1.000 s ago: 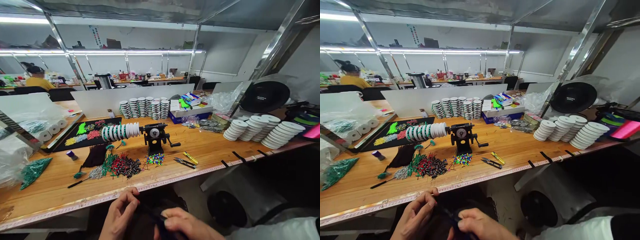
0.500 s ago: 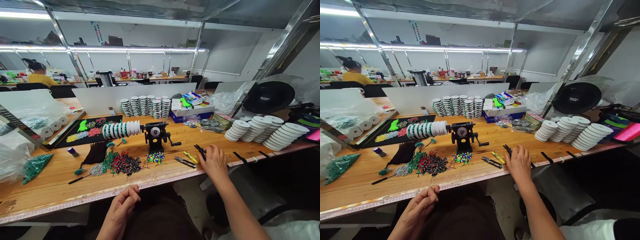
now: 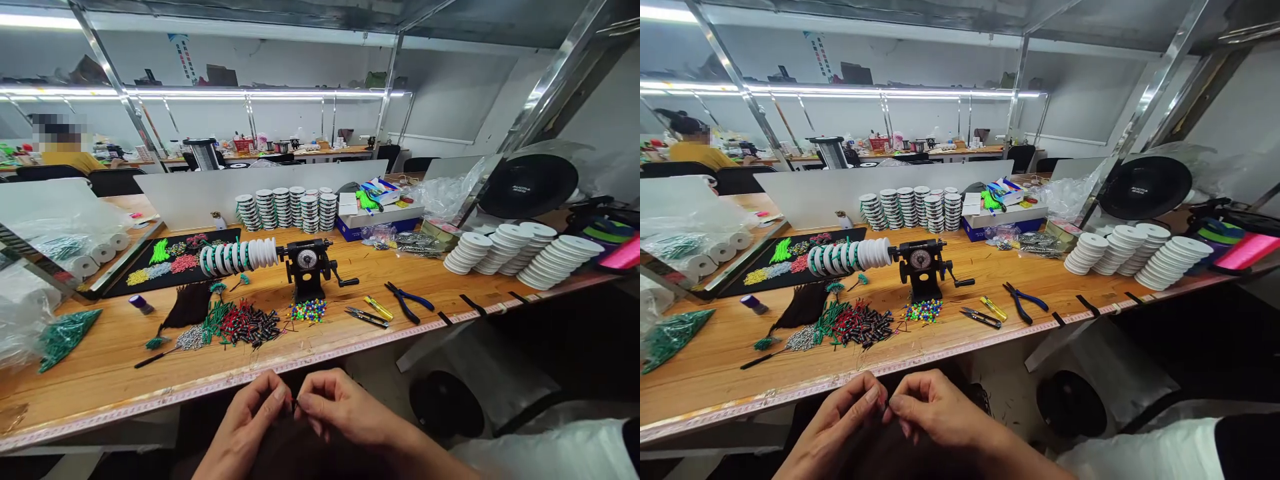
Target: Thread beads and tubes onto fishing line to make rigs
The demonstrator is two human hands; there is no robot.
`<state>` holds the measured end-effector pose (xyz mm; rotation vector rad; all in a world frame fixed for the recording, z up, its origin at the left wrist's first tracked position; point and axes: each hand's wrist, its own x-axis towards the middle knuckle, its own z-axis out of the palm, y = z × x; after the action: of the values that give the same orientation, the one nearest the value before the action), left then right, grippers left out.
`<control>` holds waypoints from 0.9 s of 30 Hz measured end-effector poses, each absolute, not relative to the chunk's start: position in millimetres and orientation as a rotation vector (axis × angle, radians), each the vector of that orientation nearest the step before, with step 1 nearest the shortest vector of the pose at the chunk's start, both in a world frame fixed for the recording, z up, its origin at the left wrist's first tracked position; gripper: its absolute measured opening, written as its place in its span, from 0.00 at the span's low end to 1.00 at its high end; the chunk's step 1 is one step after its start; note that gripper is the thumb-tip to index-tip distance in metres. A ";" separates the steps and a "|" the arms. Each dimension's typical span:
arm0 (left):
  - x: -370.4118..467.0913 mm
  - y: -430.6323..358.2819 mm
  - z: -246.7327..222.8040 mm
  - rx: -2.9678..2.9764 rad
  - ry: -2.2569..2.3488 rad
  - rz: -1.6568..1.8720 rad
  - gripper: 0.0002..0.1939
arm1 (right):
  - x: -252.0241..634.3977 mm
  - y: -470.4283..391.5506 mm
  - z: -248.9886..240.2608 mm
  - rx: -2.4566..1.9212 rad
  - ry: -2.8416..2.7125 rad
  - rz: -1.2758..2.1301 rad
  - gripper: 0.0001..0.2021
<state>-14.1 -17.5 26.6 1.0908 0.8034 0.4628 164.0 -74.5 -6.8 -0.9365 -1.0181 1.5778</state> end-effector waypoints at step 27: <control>12.7 -3.7 -12.2 0.853 1.018 0.694 0.23 | 218.3 -71.8 -12.2 -1.662 -1.320 0.313 0.08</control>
<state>12.7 -3.7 -12.2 0.8526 1.0182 0.6936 218.3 -71.8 -12.2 -1.6617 -1.3204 0.3126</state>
